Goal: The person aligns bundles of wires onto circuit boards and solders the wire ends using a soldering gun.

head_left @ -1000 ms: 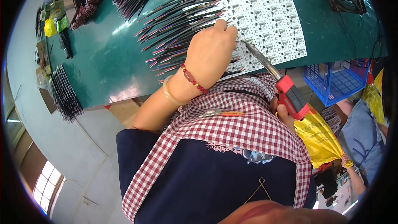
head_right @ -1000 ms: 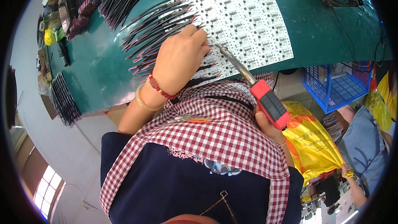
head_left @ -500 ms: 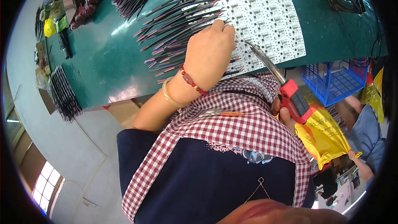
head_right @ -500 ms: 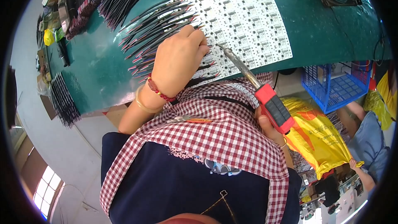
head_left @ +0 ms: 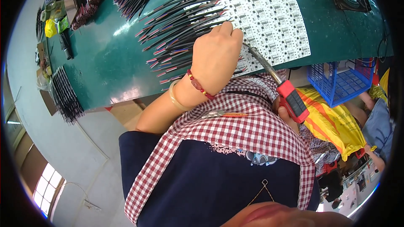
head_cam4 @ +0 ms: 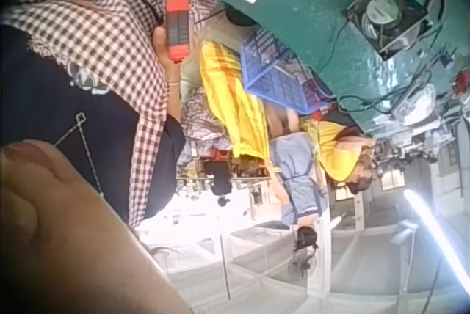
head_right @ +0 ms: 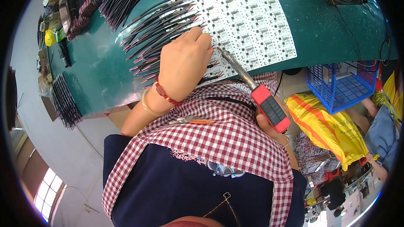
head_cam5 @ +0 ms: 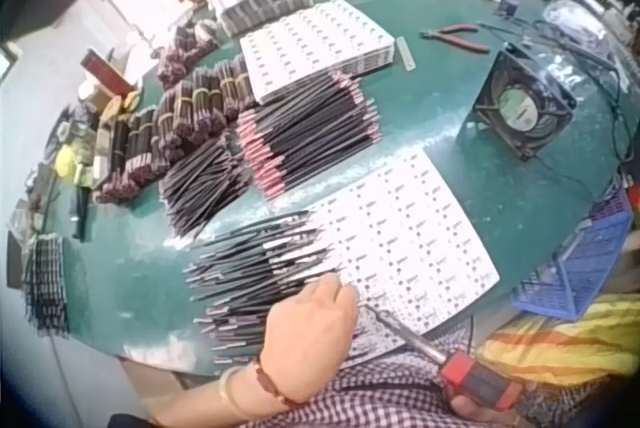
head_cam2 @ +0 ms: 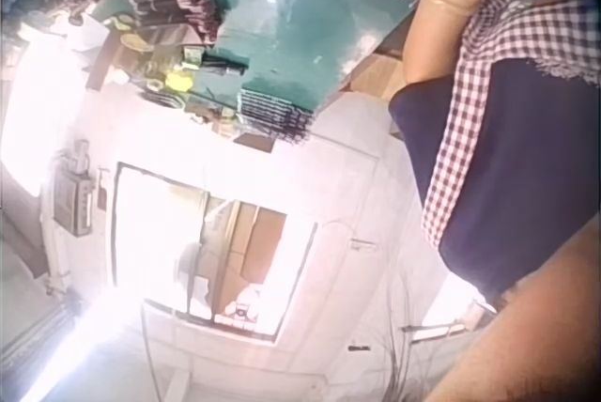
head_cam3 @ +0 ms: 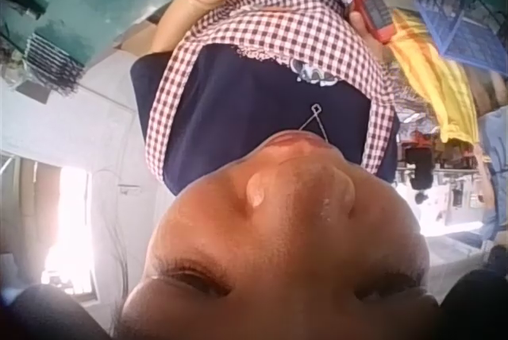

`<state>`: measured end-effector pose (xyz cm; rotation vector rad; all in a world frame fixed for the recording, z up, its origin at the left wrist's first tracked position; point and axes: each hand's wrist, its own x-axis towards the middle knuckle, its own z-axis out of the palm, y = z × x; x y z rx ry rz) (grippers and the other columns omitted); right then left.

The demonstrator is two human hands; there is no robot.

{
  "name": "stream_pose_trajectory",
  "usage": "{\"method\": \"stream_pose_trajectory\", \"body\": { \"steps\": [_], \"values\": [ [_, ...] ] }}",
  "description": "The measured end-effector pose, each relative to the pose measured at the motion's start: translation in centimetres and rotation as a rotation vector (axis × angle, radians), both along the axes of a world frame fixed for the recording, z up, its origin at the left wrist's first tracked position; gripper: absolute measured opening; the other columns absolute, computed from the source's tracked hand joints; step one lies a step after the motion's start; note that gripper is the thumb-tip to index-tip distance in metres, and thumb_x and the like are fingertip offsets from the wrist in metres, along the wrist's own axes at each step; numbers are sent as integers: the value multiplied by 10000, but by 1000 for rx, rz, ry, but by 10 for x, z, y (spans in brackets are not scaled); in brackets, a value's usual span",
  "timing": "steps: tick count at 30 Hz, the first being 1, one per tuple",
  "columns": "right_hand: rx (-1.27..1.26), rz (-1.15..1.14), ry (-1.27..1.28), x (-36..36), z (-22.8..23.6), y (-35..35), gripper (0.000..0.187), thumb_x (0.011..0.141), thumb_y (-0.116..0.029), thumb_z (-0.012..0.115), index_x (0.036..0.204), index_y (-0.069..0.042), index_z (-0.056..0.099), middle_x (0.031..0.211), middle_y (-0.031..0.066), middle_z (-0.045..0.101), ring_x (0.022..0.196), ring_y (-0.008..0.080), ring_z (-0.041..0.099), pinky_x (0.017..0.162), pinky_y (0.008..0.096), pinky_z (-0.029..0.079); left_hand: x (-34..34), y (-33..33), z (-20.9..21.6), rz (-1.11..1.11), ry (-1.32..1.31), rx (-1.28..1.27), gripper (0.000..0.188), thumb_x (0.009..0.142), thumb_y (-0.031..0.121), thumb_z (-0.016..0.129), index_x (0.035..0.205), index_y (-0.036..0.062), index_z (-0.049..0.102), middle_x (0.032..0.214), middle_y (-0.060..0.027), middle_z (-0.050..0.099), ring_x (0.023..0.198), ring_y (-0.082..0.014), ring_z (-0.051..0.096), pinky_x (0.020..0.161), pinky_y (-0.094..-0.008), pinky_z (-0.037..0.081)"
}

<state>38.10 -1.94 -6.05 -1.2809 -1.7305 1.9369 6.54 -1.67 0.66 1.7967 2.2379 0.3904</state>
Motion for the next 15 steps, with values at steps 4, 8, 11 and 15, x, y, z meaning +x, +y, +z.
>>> {"method": "stream_pose_trajectory", "body": {
  "steps": [4,8,11,15],
  "values": [
    [60,-59,112,-19,12,5,244,783,-243,700,760,-20,602,685,67,557,576,174,528,522,299,400,1,0,2,-29,12,-4,133,785,125,649,749,50,546,769,-82,527,732,-264,596,596,-378,486],
    [-69,-125,164,-14,11,2,245,779,-240,696,756,-16,599,682,72,556,572,175,532,518,296,399,2,0,1,-36,21,-5,134,782,126,654,751,49,549,768,-84,526,734,-263,597,600,-376,486],
    [97,-106,164,-18,8,3,262,785,-252,694,748,-11,598,691,68,562,575,157,530,516,287,400,1,1,4,-36,20,-18,134,779,125,657,752,48,551,769,-84,529,737,-263,598,605,-372,488],
    [136,-67,117,-15,8,0,279,793,-267,695,787,-7,594,713,59,575,585,150,531,517,295,403,0,2,4,-38,14,-18,144,773,129,670,753,48,553,772,-85,532,741,-260,599,609,-372,490]
  ]
}}
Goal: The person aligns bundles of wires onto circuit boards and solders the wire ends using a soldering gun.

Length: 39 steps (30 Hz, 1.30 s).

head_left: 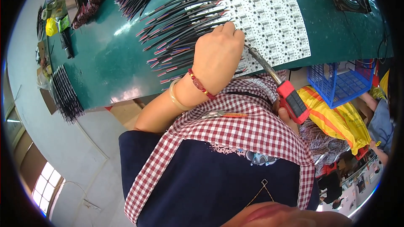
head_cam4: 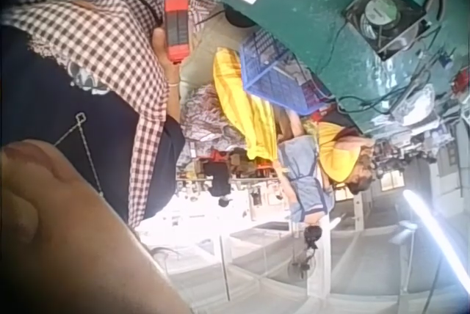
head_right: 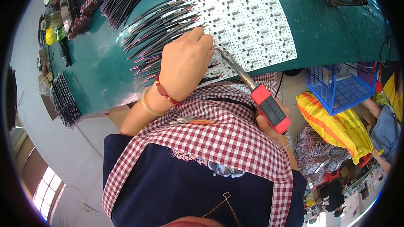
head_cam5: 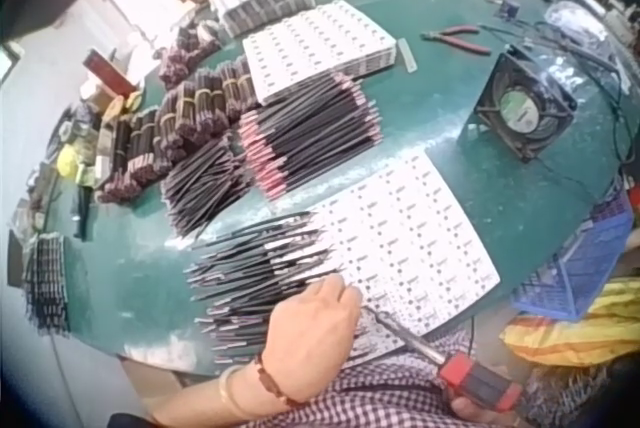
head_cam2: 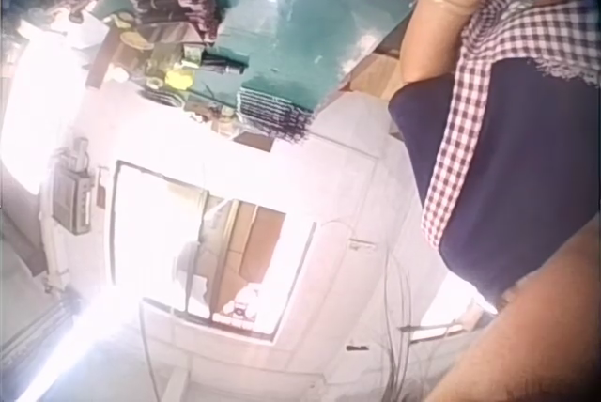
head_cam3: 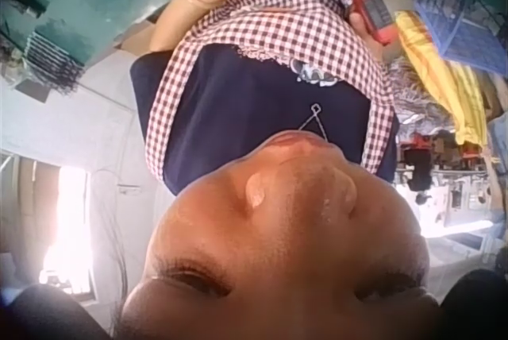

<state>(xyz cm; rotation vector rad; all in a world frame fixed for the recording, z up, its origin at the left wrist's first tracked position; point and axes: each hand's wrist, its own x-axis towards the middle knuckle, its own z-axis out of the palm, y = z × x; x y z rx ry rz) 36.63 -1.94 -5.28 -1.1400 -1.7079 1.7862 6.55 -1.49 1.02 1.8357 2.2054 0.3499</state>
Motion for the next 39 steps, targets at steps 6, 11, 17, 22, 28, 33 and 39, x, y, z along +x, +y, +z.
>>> {"method": "stream_pose_trajectory", "body": {
  "steps": [6,11,17,22,28,33,39],
  "values": [
    [-352,-126,200,-9,21,7,453,825,-472,653,787,-38,532,659,23,486,623,139,459,577,285,352,0,-1,-1,-4,8,-15,154,767,133,681,751,51,551,768,-84,530,747,-255,598,619,-371,495],
    [-168,-43,308,-11,16,16,656,896,-432,552,1308,51,389,695,39,474,594,147,452,601,313,405,-7,-2,12,-12,42,-45,135,765,134,688,801,51,588,815,-89,563,803,-259,601,667,-369,503],
    [-112,-154,381,-10,7,20,632,904,-436,531,1269,60,392,633,45,459,497,137,448,558,302,435,-141,14,-6,310,447,236,179,750,178,697,860,52,632,880,-107,618,878,-306,588,732,-407,504],
    [-53,-182,361,-18,9,29,614,913,-441,518,1250,56,394,628,40,446,487,131,440,526,294,426,-182,12,-48,371,254,190,173,759,199,701,833,62,626,849,-109,615,863,-319,585,722,-425,494],
    [-36,-215,388,-33,2,45,588,927,-426,499,1235,64,393,628,43,448,484,135,434,514,299,419,-205,16,-50,371,140,265,142,771,187,691,801,57,642,783,-104,608,753,-299,591,658,-403,473],
    [-69,-250,384,-36,6,50,636,893,-445,571,1257,56,429,642,33,451,514,118,431,538,291,428,-212,14,-38,459,11,112,148,770,193,700,796,51,667,770,-93,630,703,-271,610,644,-373,476],
    [-70,-229,375,-38,6,46,620,902,-446,547,1244,55,419,643,35,453,516,123,440,537,291,424,-210,10,-43,389,112,135,152,775,192,697,801,44,672,781,-103,635,711,-270,612,647,-366,480]
  ]
}}
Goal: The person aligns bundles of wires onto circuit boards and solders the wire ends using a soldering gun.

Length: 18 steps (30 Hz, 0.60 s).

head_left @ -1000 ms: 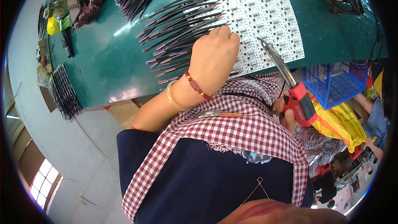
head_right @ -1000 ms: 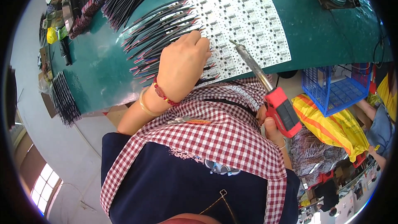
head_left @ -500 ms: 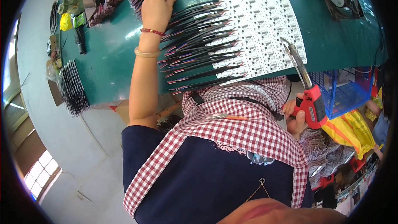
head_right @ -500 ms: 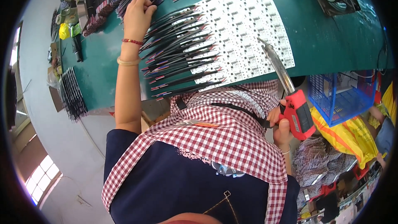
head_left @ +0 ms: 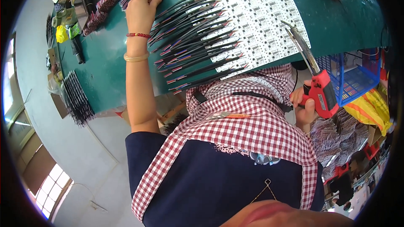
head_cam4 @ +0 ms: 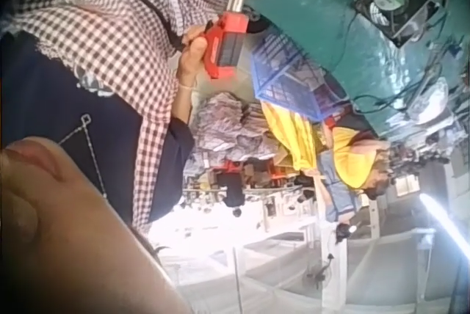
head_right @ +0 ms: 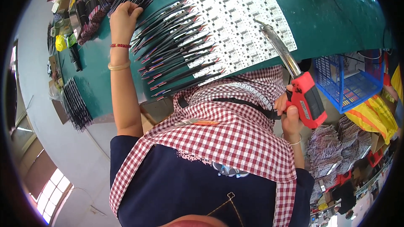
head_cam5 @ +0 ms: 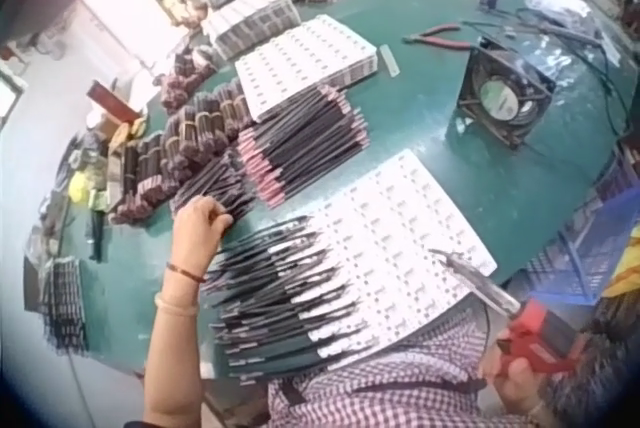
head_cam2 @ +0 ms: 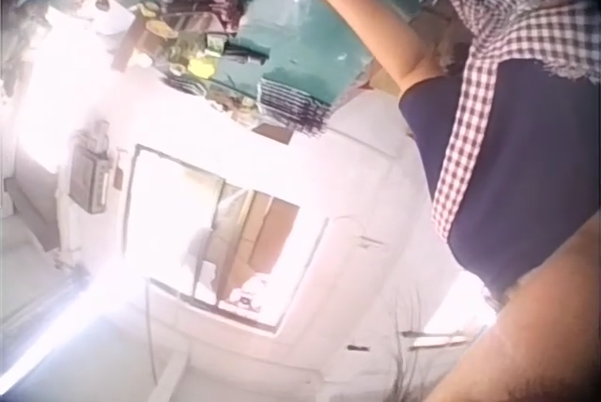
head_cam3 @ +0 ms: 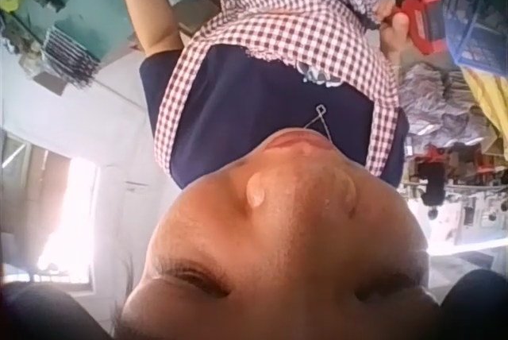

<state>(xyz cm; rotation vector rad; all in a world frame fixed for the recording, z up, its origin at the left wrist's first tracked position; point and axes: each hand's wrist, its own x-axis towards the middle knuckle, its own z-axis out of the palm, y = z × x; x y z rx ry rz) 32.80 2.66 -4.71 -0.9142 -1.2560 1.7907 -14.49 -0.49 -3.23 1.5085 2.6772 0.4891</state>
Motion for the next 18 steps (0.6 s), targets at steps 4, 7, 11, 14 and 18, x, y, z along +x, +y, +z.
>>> {"method": "stream_pose_trajectory", "body": {
  "steps": [4,7,11,14,18],
  "values": [
    [-1,32,-10,4,-1,-4,626,908,-465,524,1238,56,415,629,39,457,502,133,448,531,292,426,-6,-6,17,-80,102,308,99,771,113,702,800,31,655,752,-111,620,655,-250,591,629,-347,477],
    [-14,49,-14,14,-3,-9,645,899,-479,539,1257,42,415,629,32,460,505,131,448,538,296,424,59,2,73,-109,-63,398,70,797,16,662,866,16,651,758,-64,599,643,-150,564,592,-244,458],
    [-48,74,-22,24,-5,-16,660,888,-490,557,1265,34,416,627,25,456,511,132,446,535,299,417,156,-6,85,-354,-440,76,120,755,18,645,873,30,632,756,-108,587,652,-252,599,598,-335,487],
    [-83,134,-15,25,0,-21,668,882,-484,572,1270,38,421,649,23,453,534,127,440,559,305,415,179,-10,50,-375,-487,-53,74,794,111,607,835,52,591,807,-122,624,683,-332,610,597,-416,490],
    [-255,260,-126,19,19,-21,495,858,-531,601,731,-65,490,641,13,432,646,147,448,639,297,380,177,-12,40,-368,-491,-135,118,769,103,661,881,66,670,756,-108,648,627,-254,625,573,-334,481]
  ]
}}
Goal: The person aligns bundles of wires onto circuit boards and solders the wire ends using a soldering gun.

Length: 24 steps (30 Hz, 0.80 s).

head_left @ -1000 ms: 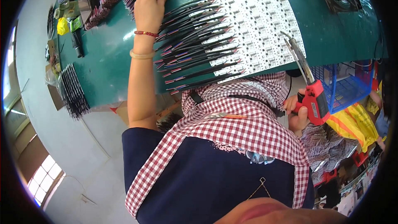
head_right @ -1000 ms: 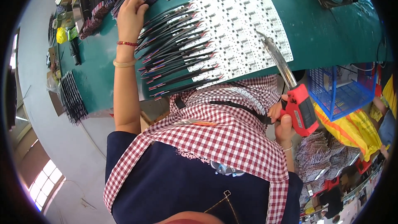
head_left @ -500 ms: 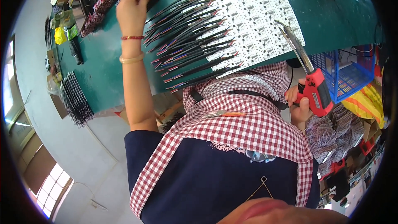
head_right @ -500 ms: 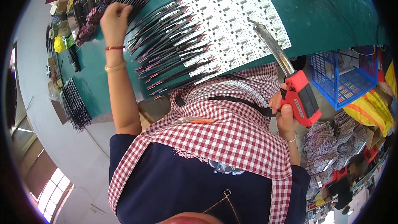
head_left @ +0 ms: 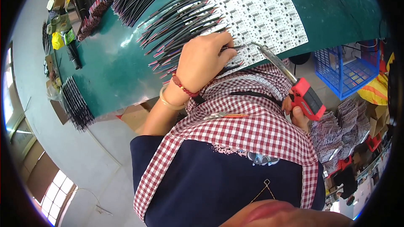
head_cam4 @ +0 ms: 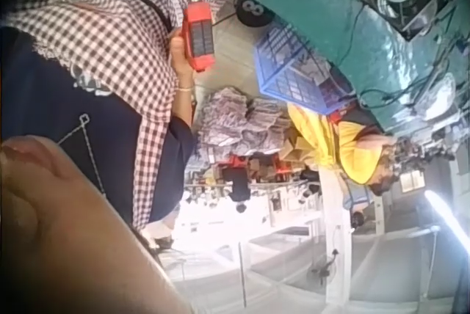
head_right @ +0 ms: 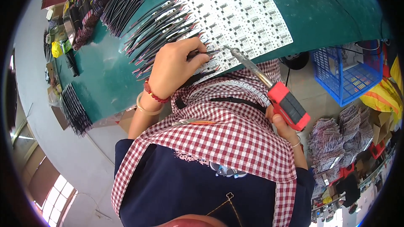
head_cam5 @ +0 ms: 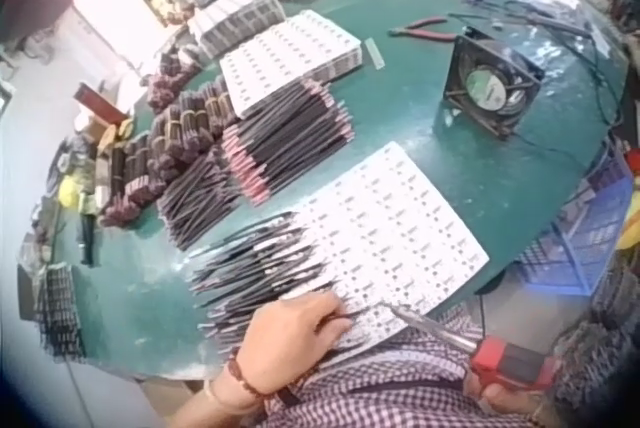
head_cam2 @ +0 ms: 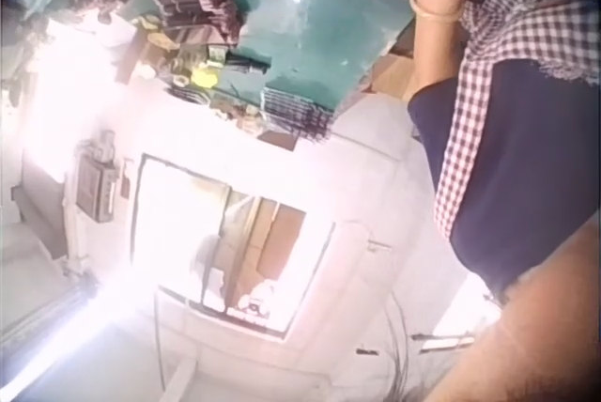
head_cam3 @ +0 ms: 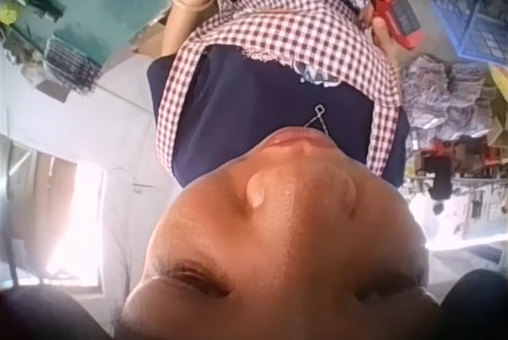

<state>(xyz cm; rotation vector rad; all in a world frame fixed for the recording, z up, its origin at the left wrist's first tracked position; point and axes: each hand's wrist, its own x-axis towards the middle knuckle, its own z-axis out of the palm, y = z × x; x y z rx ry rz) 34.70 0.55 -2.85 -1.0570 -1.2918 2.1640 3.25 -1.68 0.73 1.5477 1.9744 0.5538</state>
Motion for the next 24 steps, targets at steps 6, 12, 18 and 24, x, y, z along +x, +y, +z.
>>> {"method": "stream_pose_trajectory", "body": {
  "steps": [6,12,18,24],
  "values": [
    [-38,37,-15,3,-7,-2,471,871,-511,596,757,-62,504,647,1,423,644,134,434,647,297,380,3,-3,2,16,116,2,113,784,169,687,871,97,694,728,-76,656,580,-224,615,529,-326,464],
    [-54,14,-52,4,-11,-6,481,861,-519,605,746,-65,497,642,-3,417,625,129,428,642,294,372,9,-3,3,-1,142,42,157,783,202,704,905,104,705,753,-53,641,582,-210,604,527,-313,454],
    [-66,-2,-20,1,-5,-3,486,849,-528,614,765,-61,509,649,-6,421,611,120,413,627,290,365,10,-2,5,72,69,80,164,802,195,688,953,135,709,740,-43,601,591,-220,582,515,-320,440],
    [-57,-73,-40,-4,1,-5,482,848,-528,615,783,-62,508,653,-8,422,605,115,407,611,283,370,6,-4,-3,57,56,141,209,800,202,688,1002,147,688,735,-38,583,605,-212,590,502,-326,443]
  ]
}}
